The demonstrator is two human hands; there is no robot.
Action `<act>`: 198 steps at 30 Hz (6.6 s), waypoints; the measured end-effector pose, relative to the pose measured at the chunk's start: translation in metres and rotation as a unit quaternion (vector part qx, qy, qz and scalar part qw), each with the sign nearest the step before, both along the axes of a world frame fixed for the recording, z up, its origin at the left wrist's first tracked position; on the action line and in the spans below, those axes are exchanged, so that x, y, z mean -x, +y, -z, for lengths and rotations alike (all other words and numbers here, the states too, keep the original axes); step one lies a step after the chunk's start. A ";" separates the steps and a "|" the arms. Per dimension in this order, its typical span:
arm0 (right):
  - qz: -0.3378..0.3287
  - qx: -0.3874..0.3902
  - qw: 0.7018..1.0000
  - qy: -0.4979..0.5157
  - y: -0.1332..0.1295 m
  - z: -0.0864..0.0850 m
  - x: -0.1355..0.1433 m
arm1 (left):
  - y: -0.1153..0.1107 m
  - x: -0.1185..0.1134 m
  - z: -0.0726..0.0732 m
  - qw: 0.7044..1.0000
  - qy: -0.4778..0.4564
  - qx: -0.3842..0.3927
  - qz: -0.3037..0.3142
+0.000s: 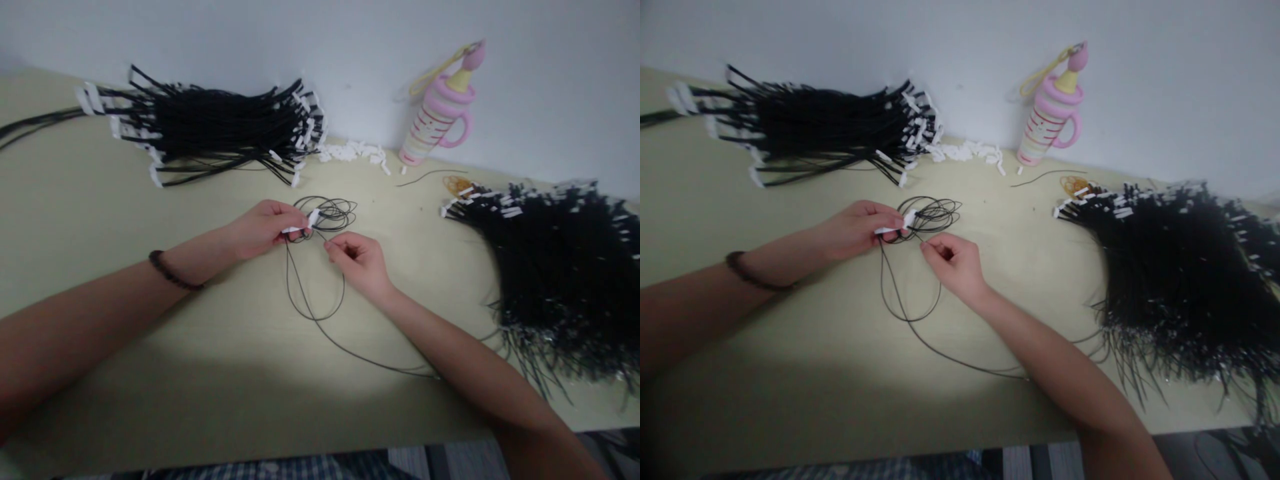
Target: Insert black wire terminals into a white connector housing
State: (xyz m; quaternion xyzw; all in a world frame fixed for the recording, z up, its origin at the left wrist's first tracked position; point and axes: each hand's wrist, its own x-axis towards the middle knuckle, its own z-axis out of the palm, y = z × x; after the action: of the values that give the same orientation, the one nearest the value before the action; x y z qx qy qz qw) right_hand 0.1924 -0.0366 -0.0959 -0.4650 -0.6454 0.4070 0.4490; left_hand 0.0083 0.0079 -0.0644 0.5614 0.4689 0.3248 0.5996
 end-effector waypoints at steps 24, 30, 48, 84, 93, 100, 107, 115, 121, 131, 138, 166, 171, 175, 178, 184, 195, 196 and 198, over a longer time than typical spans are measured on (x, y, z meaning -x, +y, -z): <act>0.070 -0.156 0.984 -0.045 -0.001 -0.001 -0.002 | -0.004 -0.004 0.002 0.999 0.024 -0.018 -0.011; 0.073 -0.186 0.978 -0.064 0.000 -0.004 -0.004 | -0.005 -0.005 -0.001 1.000 0.023 -0.006 0.001; 0.070 -0.153 0.984 -0.050 0.002 0.000 -0.004 | -0.006 -0.006 -0.001 0.999 0.036 -0.022 -0.004; 0.065 -0.239 0.966 -0.073 0.001 -0.001 -0.005 | -0.005 -0.003 0.003 0.999 0.041 -0.025 0.010; 0.055 -0.258 0.961 -0.085 -0.001 -0.004 -0.005 | -0.006 -0.004 0.001 0.999 0.044 -0.029 0.005; 0.051 -0.259 0.960 -0.089 -0.001 -0.002 -0.005 | -0.006 -0.004 0.001 0.999 0.033 -0.023 0.009; 0.055 -0.247 0.964 -0.084 0.000 -0.003 -0.005 | -0.005 -0.002 0.003 0.999 0.028 -0.024 0.020; 0.045 -0.244 0.965 -0.085 -0.001 -0.002 -0.006 | -0.005 -0.004 0.003 0.998 0.047 -0.032 0.016; 0.047 -0.251 0.963 -0.089 0.000 -0.003 -0.006 | -0.007 -0.005 0.001 0.997 0.057 -0.041 0.019; 0.057 -0.240 0.964 -0.103 0.000 -0.002 -0.004 | -0.008 -0.006 0.001 0.997 0.057 -0.053 0.024; 0.034 -0.256 0.960 -0.106 0.000 0.000 -0.003 | -0.010 -0.010 0.003 0.997 0.053 -0.052 0.023; 0.051 -0.238 0.965 -0.102 -0.001 -0.001 -0.004 | -0.009 -0.008 0.001 0.996 0.055 -0.064 0.024; 0.051 -0.241 0.963 -0.109 0.000 -0.003 -0.003 | -0.009 -0.007 0.002 0.996 0.059 -0.066 0.027; 0.044 -0.246 0.963 -0.104 -0.001 -0.004 -0.002 | -0.011 -0.008 0.001 0.995 0.058 -0.076 0.039; 0.033 -0.255 0.961 -0.100 -0.001 -0.003 -0.003 | -0.012 -0.009 0.001 0.993 0.070 -0.088 0.047; 0.028 -0.244 0.964 -0.100 -0.001 -0.001 -0.004 | -0.015 -0.010 0.000 0.985 0.098 -0.125 0.059; -0.034 -0.100 0.994 -0.038 0.018 0.000 -0.020 | 0.002 0.002 -0.009 0.982 -0.148 -0.071 -0.091; -0.061 -0.064 0.996 -0.028 0.023 0.001 -0.023 | 0.003 0.007 -0.015 0.976 -0.184 -0.079 -0.082; -0.096 0.002 0.995 -0.003 0.030 0.000 -0.029 | 0.000 0.015 -0.031 0.974 -0.203 -0.093 -0.026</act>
State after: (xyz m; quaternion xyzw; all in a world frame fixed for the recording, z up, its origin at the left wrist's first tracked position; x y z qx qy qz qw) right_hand 0.2218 -0.0063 -0.0964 -0.4032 -0.6876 0.4476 0.4053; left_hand -0.0065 0.0083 -0.0339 0.5243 0.3193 0.4896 0.6192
